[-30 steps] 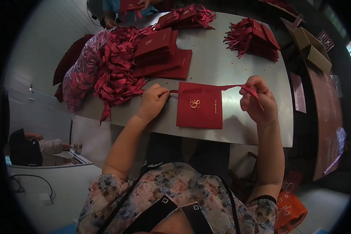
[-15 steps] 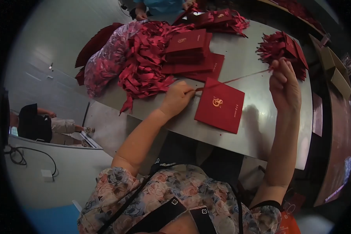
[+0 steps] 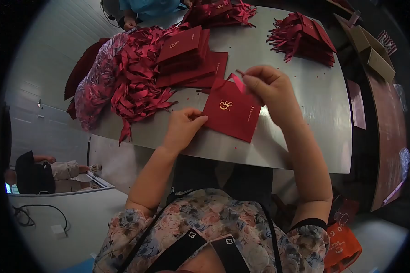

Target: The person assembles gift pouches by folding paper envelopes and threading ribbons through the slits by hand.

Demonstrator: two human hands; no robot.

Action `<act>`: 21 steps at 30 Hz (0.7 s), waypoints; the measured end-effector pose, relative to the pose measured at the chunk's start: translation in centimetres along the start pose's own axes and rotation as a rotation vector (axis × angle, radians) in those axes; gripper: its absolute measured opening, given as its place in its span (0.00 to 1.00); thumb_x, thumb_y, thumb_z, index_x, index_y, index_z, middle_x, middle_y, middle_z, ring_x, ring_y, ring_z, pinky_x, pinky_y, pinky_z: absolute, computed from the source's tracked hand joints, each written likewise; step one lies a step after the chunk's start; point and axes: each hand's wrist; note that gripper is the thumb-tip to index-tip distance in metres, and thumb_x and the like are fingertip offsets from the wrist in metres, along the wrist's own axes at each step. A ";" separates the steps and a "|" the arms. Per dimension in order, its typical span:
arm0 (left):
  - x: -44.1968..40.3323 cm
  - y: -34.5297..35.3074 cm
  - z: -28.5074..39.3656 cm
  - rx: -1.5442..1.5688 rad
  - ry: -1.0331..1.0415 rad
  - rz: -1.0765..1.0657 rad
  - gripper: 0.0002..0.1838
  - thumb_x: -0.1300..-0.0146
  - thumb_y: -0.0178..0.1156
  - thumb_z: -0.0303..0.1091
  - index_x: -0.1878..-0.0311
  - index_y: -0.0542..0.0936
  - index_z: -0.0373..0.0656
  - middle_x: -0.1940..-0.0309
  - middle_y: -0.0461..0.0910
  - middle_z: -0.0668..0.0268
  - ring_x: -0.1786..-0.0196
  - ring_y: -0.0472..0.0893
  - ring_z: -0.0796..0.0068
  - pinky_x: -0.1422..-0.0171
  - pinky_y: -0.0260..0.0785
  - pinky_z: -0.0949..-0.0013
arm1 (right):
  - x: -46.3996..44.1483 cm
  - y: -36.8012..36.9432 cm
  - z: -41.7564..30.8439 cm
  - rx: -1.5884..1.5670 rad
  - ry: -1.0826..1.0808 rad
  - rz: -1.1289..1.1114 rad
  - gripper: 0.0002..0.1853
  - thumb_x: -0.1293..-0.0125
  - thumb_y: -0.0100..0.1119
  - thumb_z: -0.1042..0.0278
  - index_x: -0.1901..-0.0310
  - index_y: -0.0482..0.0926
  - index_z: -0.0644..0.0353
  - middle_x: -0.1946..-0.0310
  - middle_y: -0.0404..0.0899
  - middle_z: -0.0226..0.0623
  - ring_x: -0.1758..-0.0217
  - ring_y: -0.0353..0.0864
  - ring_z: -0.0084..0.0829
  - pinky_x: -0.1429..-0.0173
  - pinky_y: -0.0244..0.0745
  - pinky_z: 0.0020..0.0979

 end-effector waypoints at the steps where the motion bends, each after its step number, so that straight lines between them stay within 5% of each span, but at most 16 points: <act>1: -0.2 0.1 -0.3 -0.002 0.003 0.002 0.11 0.44 0.69 0.33 0.64 0.83 0.34 0.75 0.81 0.60 0.73 0.79 0.69 0.64 0.72 0.67 | 0.5 1.0 0.6 0.047 0.064 -0.009 0.06 0.32 0.60 0.72 0.56 0.79 0.62 0.73 0.79 0.27 0.78 0.69 0.12 0.75 0.60 0.16; 6: -1.0 0.0 1.0 -0.183 0.141 -0.002 0.11 0.50 0.71 0.30 0.65 0.84 0.36 0.67 0.81 0.55 0.64 0.81 0.55 0.56 0.73 0.59 | 1.7 3.3 4.8 0.180 0.153 -0.044 0.05 0.32 0.59 0.70 0.58 0.78 0.61 0.72 0.80 0.28 0.75 0.73 0.14 0.74 0.67 0.19; 13: -0.9 1.4 1.2 -0.507 0.332 0.135 0.09 0.49 0.69 0.28 0.66 0.81 0.36 0.67 0.81 0.53 0.63 0.80 0.51 0.55 0.73 0.57 | 1.6 4.0 6.4 0.205 0.112 -0.001 0.05 0.35 0.61 0.72 0.61 0.77 0.63 0.75 0.78 0.29 0.75 0.75 0.17 0.72 0.70 0.22; 16: -0.9 1.5 1.6 -0.522 0.285 0.184 0.10 0.49 0.68 0.26 0.63 0.80 0.38 0.71 0.81 0.57 0.68 0.82 0.59 0.57 0.74 0.60 | 1.6 4.0 6.4 0.220 0.096 0.006 0.05 0.35 0.61 0.72 0.62 0.78 0.63 0.75 0.78 0.29 0.75 0.75 0.17 0.71 0.70 0.23; 19: -2.1 0.2 1.3 -0.281 0.134 0.033 0.08 0.47 0.67 0.24 0.63 0.79 0.38 0.73 0.81 0.62 0.73 0.80 0.70 0.68 0.72 0.66 | 1.6 3.8 6.5 0.227 0.088 0.002 0.05 0.35 0.61 0.72 0.61 0.79 0.64 0.74 0.79 0.29 0.75 0.75 0.17 0.71 0.71 0.22; 21: -2.7 -1.4 2.4 0.328 -0.311 -0.230 0.06 0.43 0.65 0.22 0.63 0.79 0.38 0.72 0.80 0.68 0.77 0.76 0.82 0.78 0.64 0.75 | 1.6 3.8 6.6 0.228 0.090 -0.005 0.05 0.35 0.61 0.72 0.61 0.79 0.63 0.74 0.80 0.29 0.74 0.75 0.17 0.70 0.71 0.22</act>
Point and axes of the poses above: each hand's wrist, its own x-axis away from the middle knuckle, its own y-axis out of the palm, z = x × y
